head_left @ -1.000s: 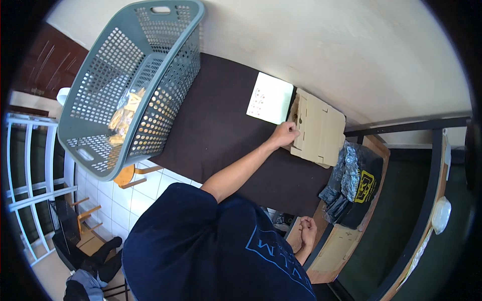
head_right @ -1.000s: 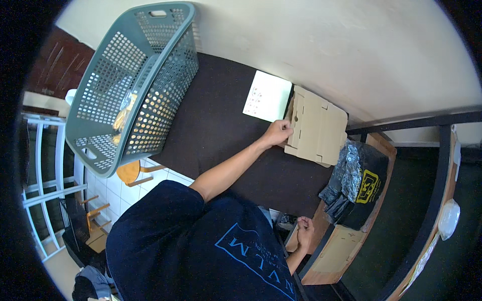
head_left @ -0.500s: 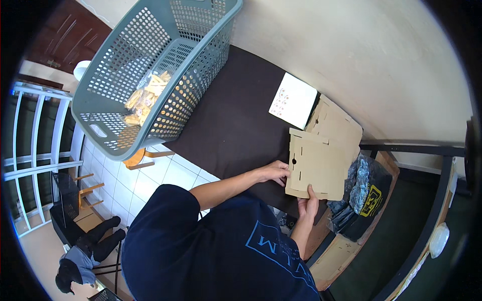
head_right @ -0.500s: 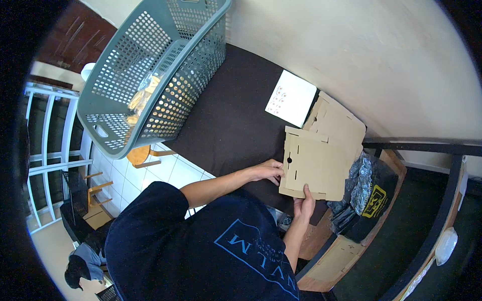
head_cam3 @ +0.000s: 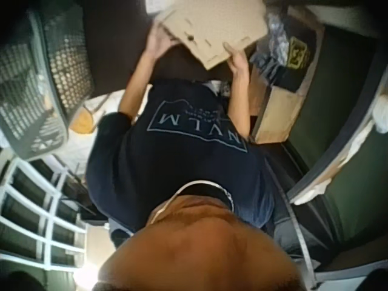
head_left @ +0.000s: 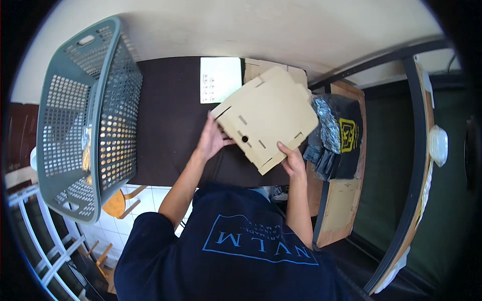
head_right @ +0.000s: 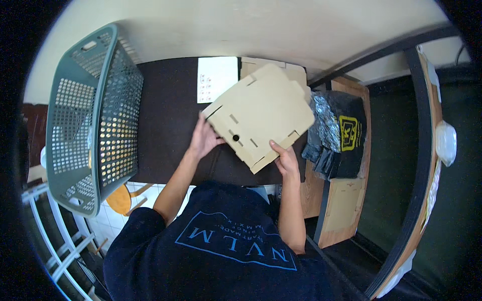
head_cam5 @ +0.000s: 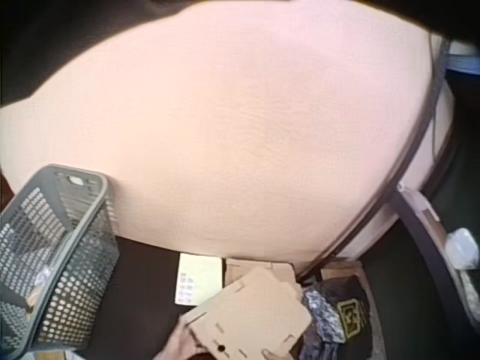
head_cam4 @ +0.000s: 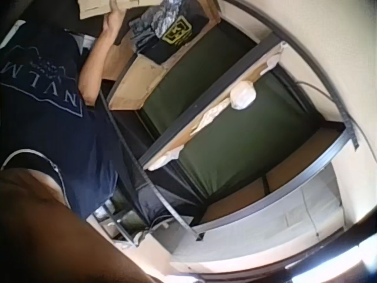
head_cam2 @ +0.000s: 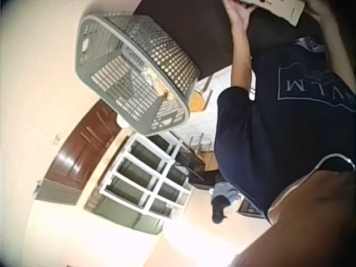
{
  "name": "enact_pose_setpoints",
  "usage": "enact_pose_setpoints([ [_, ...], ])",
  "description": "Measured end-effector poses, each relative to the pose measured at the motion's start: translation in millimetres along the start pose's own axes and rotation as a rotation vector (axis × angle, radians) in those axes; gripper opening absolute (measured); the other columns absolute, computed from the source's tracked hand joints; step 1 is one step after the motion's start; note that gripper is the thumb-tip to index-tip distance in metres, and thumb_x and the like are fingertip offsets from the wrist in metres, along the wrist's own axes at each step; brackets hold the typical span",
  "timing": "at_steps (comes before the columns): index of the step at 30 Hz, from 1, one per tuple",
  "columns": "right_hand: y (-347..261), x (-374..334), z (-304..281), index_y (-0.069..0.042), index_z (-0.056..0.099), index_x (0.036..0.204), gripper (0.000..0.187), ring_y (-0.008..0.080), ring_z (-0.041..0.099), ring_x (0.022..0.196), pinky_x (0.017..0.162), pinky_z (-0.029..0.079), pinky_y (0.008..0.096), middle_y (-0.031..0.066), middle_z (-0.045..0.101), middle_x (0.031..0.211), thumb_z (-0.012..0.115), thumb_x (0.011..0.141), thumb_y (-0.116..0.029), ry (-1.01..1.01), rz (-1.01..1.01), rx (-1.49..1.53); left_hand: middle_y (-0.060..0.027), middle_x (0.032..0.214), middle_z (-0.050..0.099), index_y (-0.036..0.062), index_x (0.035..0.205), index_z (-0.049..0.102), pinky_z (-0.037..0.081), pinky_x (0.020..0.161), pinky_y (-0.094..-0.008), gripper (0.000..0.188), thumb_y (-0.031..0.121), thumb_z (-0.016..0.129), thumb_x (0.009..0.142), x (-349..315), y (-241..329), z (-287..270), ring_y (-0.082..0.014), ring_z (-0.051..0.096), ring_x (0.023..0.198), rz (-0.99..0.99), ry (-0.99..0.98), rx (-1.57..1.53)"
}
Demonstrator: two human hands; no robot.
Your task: The person assembles multiple small cardboard boxes by hand, folding their pre-cut flaps into shape.
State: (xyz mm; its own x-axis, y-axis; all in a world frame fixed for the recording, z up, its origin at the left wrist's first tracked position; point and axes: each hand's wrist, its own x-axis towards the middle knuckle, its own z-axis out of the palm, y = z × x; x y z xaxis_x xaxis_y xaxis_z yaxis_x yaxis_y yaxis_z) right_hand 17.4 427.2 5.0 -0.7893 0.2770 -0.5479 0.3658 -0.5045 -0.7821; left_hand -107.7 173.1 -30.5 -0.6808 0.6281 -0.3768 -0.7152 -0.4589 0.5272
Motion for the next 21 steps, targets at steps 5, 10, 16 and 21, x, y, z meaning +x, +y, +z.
enact_pose_setpoints([
  [5, 12.9, -8.1, -7.0, 0.005, 0.051, 0.127, 0.045, 0.0236, 0.062, 0.109, 0.093, 0.05, 0.0351, 0.0135, 0.062, 0.121, 0.068, 0.087, -0.008, -0.07, 0.093, -0.053, -0.0128, 0.139, 0.047, 0.0065, 0.144, 0.033, 0.042, 0.103, -0.0454, 0.062, 0.049, 0.04, 0.099, -7.3, 23.9, -5.1, -0.026, 0.048, 0.126, 0.019, -0.059, -0.212],
  [10, 34.7, -4.2, -16.4, 0.006, 0.048, 0.129, 0.048, 0.023, 0.06, 0.11, 0.096, 0.046, 0.0356, 0.0145, 0.061, 0.121, 0.067, 0.087, -0.007, -0.033, 0.071, -0.162, -0.0112, 0.13, 0.052, 0.0081, 0.142, 0.036, 0.055, 0.086, -0.0392, 0.054, 0.011, 0.056, 0.093, -18.6, 25.1, -17.8, -0.0229, 0.058, 0.113, -0.231, -0.031, 0.401],
  [16, 37.0, -16.3, 15.3, -0.001, 0.04, 0.136, 0.051, 0.0206, 0.063, 0.097, 0.083, 0.055, 0.0354, 0.0127, 0.061, 0.11, 0.06, 0.09, -0.004, 0.146, -0.091, -0.261, -0.0142, 0.126, 0.054, 0.0056, 0.14, 0.036, 0.054, 0.089, -0.0428, 0.048, 0.008, 0.05, 0.095, -34.9, 7.2, -33.5, -0.0249, 0.058, 0.113, -0.117, 0.173, 0.427],
  [21, 38.1, -28.9, 22.3, -0.004, 0.047, 0.132, 0.038, 0.017, 0.064, 0.086, 0.07, 0.062, 0.0352, 0.0106, 0.061, 0.099, 0.047, 0.094, 0.002, 0.038, -0.071, -0.23, -0.0177, 0.129, 0.052, 0.0083, 0.141, 0.033, 0.056, 0.086, -0.0437, 0.049, 0.005, 0.048, 0.095, -49.4, 7.1, -49.6, -0.028, 0.059, 0.113, -0.06, 0.252, 0.293],
])
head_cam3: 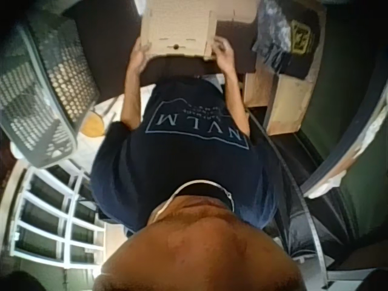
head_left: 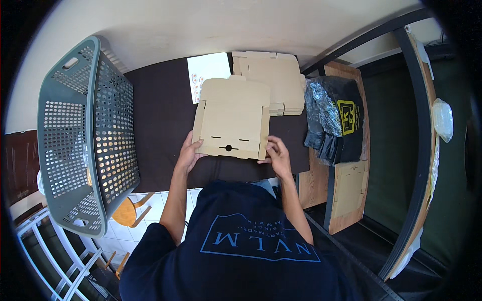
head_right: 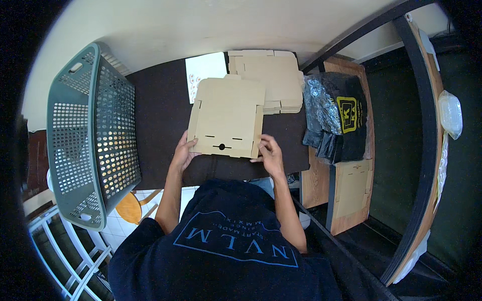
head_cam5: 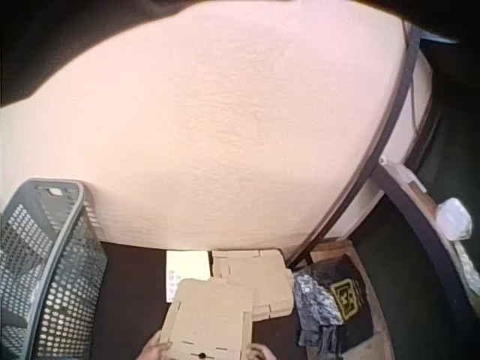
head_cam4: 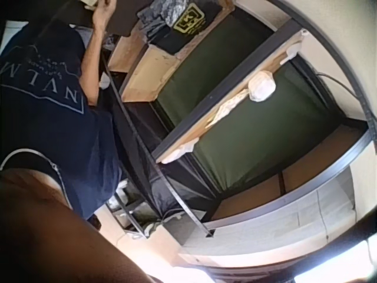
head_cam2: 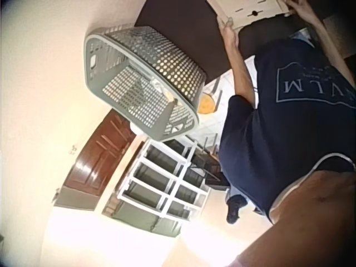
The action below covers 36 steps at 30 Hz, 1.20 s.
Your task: The person assembles multiple small cardboard boxes by hand, folding their pre-cut flaps into shape.
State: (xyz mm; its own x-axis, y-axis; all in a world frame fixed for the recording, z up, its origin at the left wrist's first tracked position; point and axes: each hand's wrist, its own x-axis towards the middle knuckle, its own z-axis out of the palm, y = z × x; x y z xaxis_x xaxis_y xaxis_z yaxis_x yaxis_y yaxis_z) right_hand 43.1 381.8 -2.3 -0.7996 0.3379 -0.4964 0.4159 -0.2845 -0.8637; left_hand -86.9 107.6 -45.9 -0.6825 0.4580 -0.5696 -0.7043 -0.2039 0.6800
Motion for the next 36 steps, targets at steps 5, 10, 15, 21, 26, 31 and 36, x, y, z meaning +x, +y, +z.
enact_pose_setpoints([
  [5, 17.2, -8.0, -11.4, 0.002, 0.059, 0.116, 0.028, 0.0184, 0.066, 0.088, 0.076, 0.06, 0.0319, 0.0123, 0.064, 0.101, 0.045, 0.092, 0.005, -0.143, -0.003, -0.072, -0.0186, 0.13, 0.049, 0.014, 0.142, 0.034, 0.058, 0.084, -0.0455, 0.05, 0.004, 0.047, 0.095, -14.4, 5.9, 13.9, -0.0293, 0.062, 0.107, 0.099, 0.099, -0.019],
  [10, 23.9, -14.0, -11.8, 0.002, 0.061, 0.114, 0.026, 0.015, 0.065, 0.087, 0.078, 0.058, 0.0291, 0.0106, 0.065, 0.1, 0.052, 0.09, 0.005, -0.138, -0.065, -0.139, -0.0175, 0.128, 0.051, 0.0112, 0.135, 0.044, 0.059, 0.082, -0.0438, 0.041, 0.004, 0.047, 0.095, -17.2, 6.7, -4.9, -0.0263, 0.062, 0.105, 0.009, -0.048, 0.056],
  [15, 26.7, -14.0, -21.8, 0.001, 0.062, 0.112, 0.022, 0.0136, 0.064, 0.087, 0.076, 0.058, 0.0297, 0.0091, 0.066, 0.101, 0.058, 0.09, 0.002, -0.025, -0.101, 0.0, -0.0151, 0.121, 0.057, 0.0008, 0.126, 0.054, 0.058, 0.08, -0.0383, 0.034, 0.01, 0.047, 0.094, -26.8, 4.9, -7.4, -0.0223, 0.063, 0.102, -0.079, -0.162, 0.097],
  [21, 42.3, -24.8, -33.9, 0.0, 0.061, 0.109, 0.016, 0.0209, 0.063, 0.1, 0.08, 0.057, 0.0352, 0.0104, 0.06, 0.113, 0.058, 0.094, -0.006, -0.016, -0.095, 0.245, -0.0162, 0.131, 0.053, -0.0009, 0.133, 0.05, 0.053, 0.089, -0.0396, 0.052, 0.015, 0.043, 0.084, -60.0, -0.4, 2.9, -0.026, 0.061, 0.109, -0.072, -0.352, -0.118],
  [26, 54.3, -41.4, -45.9, -0.001, 0.059, 0.111, 0.019, 0.0218, 0.063, 0.098, 0.081, 0.056, 0.035, 0.0088, 0.06, 0.107, 0.057, 0.096, -0.013, 0.007, 0.0, 0.266, -0.0148, 0.134, 0.051, 0.0002, 0.134, 0.049, 0.052, 0.092, -0.0357, 0.055, -0.005, 0.051, 0.079, -83.6, -34.6, 3.9, -0.0177, 0.064, 0.098, -0.035, -0.285, 0.181],
  [31, 80.7, -58.9, -65.0, 0.0, 0.059, 0.11, 0.022, 0.02, 0.064, 0.089, 0.074, 0.057, 0.0335, 0.009, 0.061, 0.102, 0.058, 0.097, -0.017, 0.007, 0.053, 0.253, -0.0111, 0.117, 0.062, 0.0035, 0.125, 0.057, 0.054, 0.084, -0.0316, 0.038, 0.013, 0.063, 0.088, -100.8, -63.1, 19.2, -0.0153, 0.065, 0.095, -0.027, -0.16, 0.422],
  [36, 115.5, -85.9, -70.1, 0.003, 0.059, 0.112, 0.027, 0.0203, 0.066, 0.08, 0.065, 0.059, 0.0316, 0.0096, 0.06, 0.1, 0.058, 0.097, -0.02, 0.059, 0.094, 0.209, -0.0105, 0.112, 0.065, 0.002, 0.12, 0.059, 0.053, 0.08, -0.031, 0.039, 0.028, 0.064, 0.092, -113.9, -102.5, 26.3, -0.0195, 0.066, 0.099, -0.023, -0.024, 0.51],
])
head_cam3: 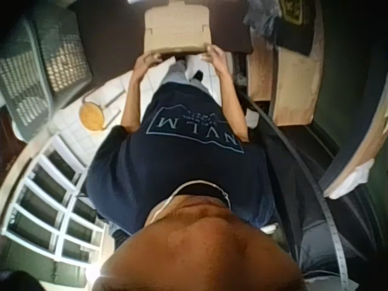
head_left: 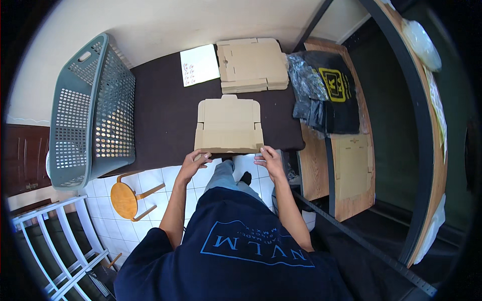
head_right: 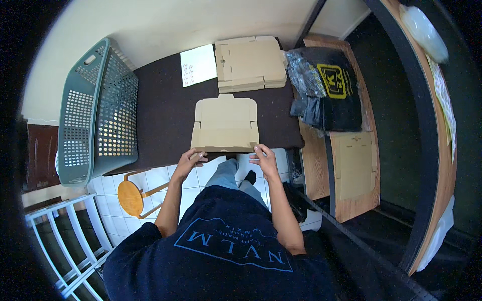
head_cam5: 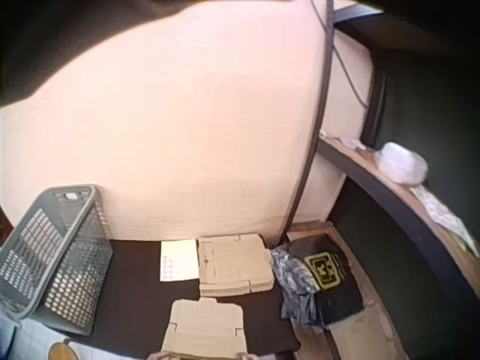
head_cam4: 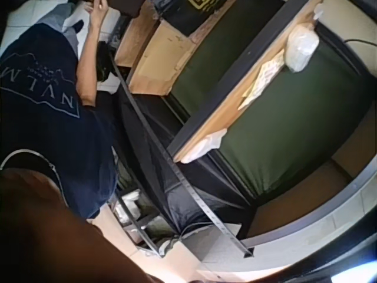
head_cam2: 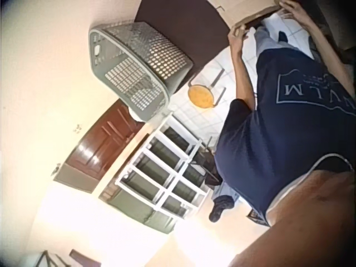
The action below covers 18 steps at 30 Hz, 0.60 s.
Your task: The person assembles multiple small cardboard boxes by hand, folding their pre-cut flaps into shape.
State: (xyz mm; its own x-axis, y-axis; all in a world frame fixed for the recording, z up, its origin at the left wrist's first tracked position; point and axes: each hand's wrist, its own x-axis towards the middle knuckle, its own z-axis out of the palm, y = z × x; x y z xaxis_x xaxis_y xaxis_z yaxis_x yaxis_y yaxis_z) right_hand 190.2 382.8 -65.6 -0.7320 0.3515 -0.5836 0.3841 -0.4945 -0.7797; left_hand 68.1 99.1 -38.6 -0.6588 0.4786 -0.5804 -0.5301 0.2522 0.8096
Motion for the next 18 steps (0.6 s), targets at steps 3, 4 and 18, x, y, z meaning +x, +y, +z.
enact_pose_setpoints([
  [3, 20.3, -18.1, -5.9, 0.004, 0.059, 0.114, 0.03, 0.0209, 0.066, 0.081, 0.065, 0.059, 0.0315, 0.0107, 0.06, 0.101, 0.058, 0.096, -0.02, -0.018, -0.001, 0.006, -0.0108, 0.111, 0.064, -0.0001, 0.12, 0.058, 0.053, 0.08, -0.0315, 0.039, 0.027, 0.063, 0.093, -11.9, -17.2, 10.3, -0.0197, 0.065, 0.099, -0.004, 0.059, 0.02],
  [4, 25.7, -22.7, -8.7, 0.006, 0.056, 0.119, 0.035, 0.0213, 0.066, 0.083, 0.068, 0.059, 0.0321, 0.0121, 0.06, 0.102, 0.057, 0.097, -0.02, -0.035, -0.001, -0.028, -0.0113, 0.111, 0.063, -0.0011, 0.12, 0.057, 0.054, 0.08, -0.0318, 0.038, 0.026, 0.062, 0.093, -14.0, -22.9, 12.1, -0.0202, 0.065, 0.099, -0.001, 0.091, 0.003],
  [18, 44.8, -45.3, 4.1, 0.004, 0.066, 0.11, 0.025, 0.0142, 0.062, 0.081, 0.067, 0.055, 0.0265, 0.0085, 0.063, 0.093, 0.062, 0.091, -0.012, -0.177, -0.098, -0.317, -0.019, 0.116, 0.057, -0.0052, 0.125, 0.053, 0.054, 0.087, -0.041, 0.043, 0.027, 0.048, 0.097, -47.6, -19.8, 17.3, -0.028, 0.06, 0.108, 0.241, 0.207, -0.475],
])
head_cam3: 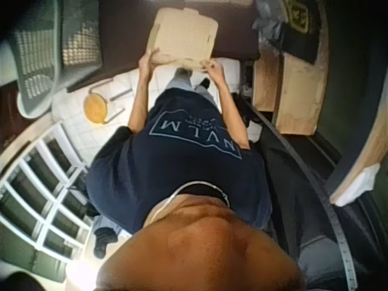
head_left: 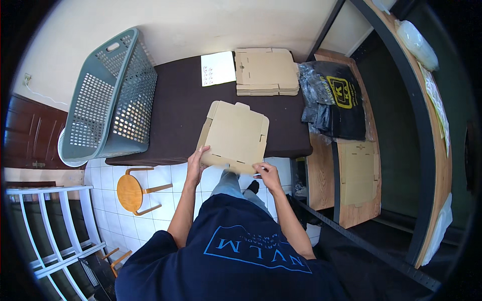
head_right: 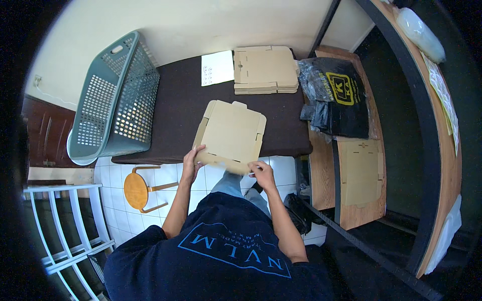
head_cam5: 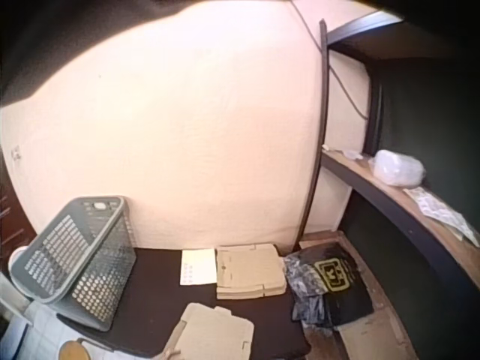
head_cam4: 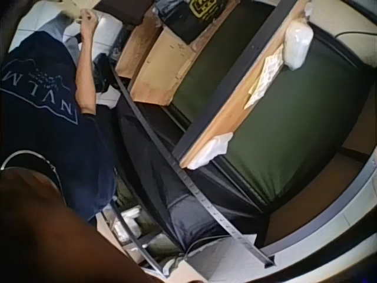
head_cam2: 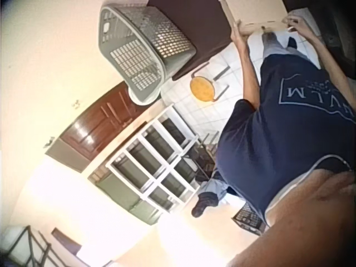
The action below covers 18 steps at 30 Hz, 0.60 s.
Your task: The person assembles multiple small cardboard boxes by hand, folding their pre-cut flaps into shape.
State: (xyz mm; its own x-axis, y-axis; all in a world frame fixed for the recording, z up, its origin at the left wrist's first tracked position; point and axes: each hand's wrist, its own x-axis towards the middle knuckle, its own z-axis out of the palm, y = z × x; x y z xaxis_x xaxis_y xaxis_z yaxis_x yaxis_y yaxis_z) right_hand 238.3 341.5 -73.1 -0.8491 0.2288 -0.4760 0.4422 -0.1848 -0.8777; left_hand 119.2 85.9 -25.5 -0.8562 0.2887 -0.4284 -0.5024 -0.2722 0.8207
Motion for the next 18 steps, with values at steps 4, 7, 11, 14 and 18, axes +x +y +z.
enact_pose_setpoints([
  [4, -12.4, -2.1, 22.2, 0.001, 0.063, 0.1, 0.02, 0.0117, 0.06, 0.08, 0.071, 0.051, 0.0258, 0.0064, 0.063, 0.094, 0.069, 0.081, -0.004, -0.014, -0.14, -0.205, -0.0168, 0.118, 0.061, -0.0033, 0.117, 0.063, 0.049, 0.092, -0.0342, 0.032, 0.015, 0.053, 0.092, 1.1, 20.8, -2.3, -0.0237, 0.061, 0.106, 0.228, 0.125, 0.342],
  [7, -21.3, 2.5, 36.2, -0.003, 0.048, 0.102, 0.033, 0.0149, 0.063, 0.085, 0.071, 0.052, 0.0285, 0.0083, 0.06, 0.099, 0.071, 0.078, 0.001, 0.043, -0.237, -0.1, -0.0105, 0.117, 0.064, 0.002, 0.116, 0.067, 0.044, 0.095, -0.0295, 0.029, 0.006, 0.06, 0.087, 11.5, 49.3, -3.6, -0.0197, 0.061, 0.104, 0.399, 0.104, 0.609],
  [11, -42.0, 20.6, 34.3, -0.007, 0.031, 0.122, 0.053, 0.0216, 0.062, 0.096, 0.079, 0.052, 0.033, 0.0155, 0.056, 0.111, 0.067, 0.083, 0.001, 0.241, -0.237, 0.388, -0.0105, 0.111, 0.064, 0.0025, 0.113, 0.067, 0.045, 0.093, -0.0302, 0.03, 0.0, 0.057, 0.085, 35.1, 94.3, 10.2, -0.0194, 0.06, 0.104, 0.234, -0.063, 0.532],
  [14, -96.7, 29.9, 31.3, -0.004, 0.034, 0.133, 0.056, 0.0236, 0.062, 0.104, 0.091, 0.05, 0.0363, 0.0169, 0.059, 0.119, 0.065, 0.087, -0.002, 0.268, -0.128, 0.466, -0.0095, 0.113, 0.064, 0.0021, 0.113, 0.066, 0.043, 0.096, -0.0314, 0.028, 0.002, 0.057, 0.087, 71.4, 111.9, 8.5, -0.0199, 0.059, 0.107, 0.348, -0.24, 0.678],
  [18, -117.5, 72.9, 18.1, 0.001, 0.049, 0.125, 0.036, 0.0228, 0.062, 0.108, 0.09, 0.052, 0.0351, 0.0128, 0.063, 0.114, 0.058, 0.091, -0.001, 0.253, -0.235, 0.435, -0.0127, 0.128, 0.054, 0.0022, 0.131, 0.05, 0.04, 0.101, -0.0327, 0.046, -0.001, 0.056, 0.086, 121.8, 110.5, 26.8, -0.0225, 0.057, 0.11, 0.479, -0.164, 0.514],
])
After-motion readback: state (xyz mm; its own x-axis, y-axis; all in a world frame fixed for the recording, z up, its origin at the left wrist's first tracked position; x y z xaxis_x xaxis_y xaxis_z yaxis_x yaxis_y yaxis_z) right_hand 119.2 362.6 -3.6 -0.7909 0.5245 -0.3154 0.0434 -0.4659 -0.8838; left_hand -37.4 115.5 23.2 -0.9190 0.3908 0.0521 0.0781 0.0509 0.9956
